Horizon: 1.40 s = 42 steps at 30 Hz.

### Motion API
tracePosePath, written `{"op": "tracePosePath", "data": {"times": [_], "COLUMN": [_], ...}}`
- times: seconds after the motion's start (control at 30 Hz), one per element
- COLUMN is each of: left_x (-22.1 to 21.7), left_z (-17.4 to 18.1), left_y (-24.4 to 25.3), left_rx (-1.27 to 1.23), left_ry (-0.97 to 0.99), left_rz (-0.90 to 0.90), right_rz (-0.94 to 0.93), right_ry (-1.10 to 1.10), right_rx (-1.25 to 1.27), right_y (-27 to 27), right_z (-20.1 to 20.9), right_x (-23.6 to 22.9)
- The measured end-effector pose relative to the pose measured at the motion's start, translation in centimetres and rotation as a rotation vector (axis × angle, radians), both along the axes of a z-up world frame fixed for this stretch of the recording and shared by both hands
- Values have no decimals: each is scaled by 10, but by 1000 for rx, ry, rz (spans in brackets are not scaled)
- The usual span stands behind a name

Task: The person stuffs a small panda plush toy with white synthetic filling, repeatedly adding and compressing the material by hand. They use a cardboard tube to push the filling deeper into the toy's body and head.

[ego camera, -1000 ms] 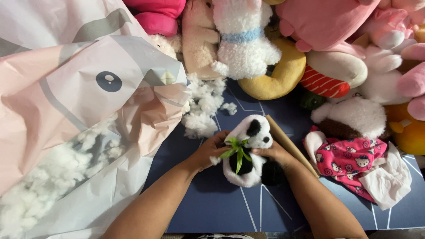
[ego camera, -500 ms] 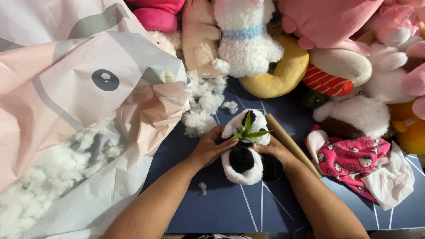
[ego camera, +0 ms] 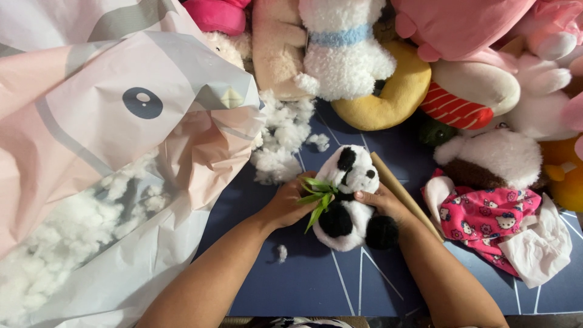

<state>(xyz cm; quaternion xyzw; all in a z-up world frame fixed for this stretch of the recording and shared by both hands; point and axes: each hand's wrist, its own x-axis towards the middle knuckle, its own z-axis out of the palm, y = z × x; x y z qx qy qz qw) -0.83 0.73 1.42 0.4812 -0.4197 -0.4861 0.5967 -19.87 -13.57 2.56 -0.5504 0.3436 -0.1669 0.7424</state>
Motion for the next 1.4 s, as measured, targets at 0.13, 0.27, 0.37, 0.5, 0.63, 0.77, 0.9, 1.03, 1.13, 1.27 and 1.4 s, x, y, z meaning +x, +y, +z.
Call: {"op": "tracePosePath", "data": {"times": [0.13, 0.27, 0.37, 0.5, 0.63, 0.77, 0.9, 1.03, 1.13, 1.27, 1.4], "left_x": [2, 2, 2, 3, 1, 0, 1, 0, 0, 2, -1], "left_z": [-29, -19, -19, -33, -22, -16, -10, -11, 3, 26, 23], "left_y": [-3, -5, -4, -8, -5, -4, -3, -4, -1, 3, 4], "left_rx": [-48, -34, -13, -43, -30, -17, -25, -10, 15, -6, -23], "left_ry": [119, 15, 39, 65, 57, 70, 88, 87, 58, -34, -34], "left_rz": [-53, -10, 2, 15, 22, 32, 29, 42, 13, 27, 31], "right_rz": [22, 58, 76, 104, 113, 124, 132, 131, 88, 67, 39], "right_ry": [-7, -14, -17, -55, -86, -93, -113, -116, -62, -79, -95], "right_rx": [-14, -36, -49, -66, -80, -77, -67, -65, -82, -48, 2], "right_y": [-1, -2, -3, -3, -8, -7, -8, -11, -20, -25, -27], "right_z": [0, 0, -1, -4, -18, -11, -17, -19, -32, -40, -48], "right_x": [0, 0, -1, -3, -7, -5, -6, -7, -12, -15, -18]}}
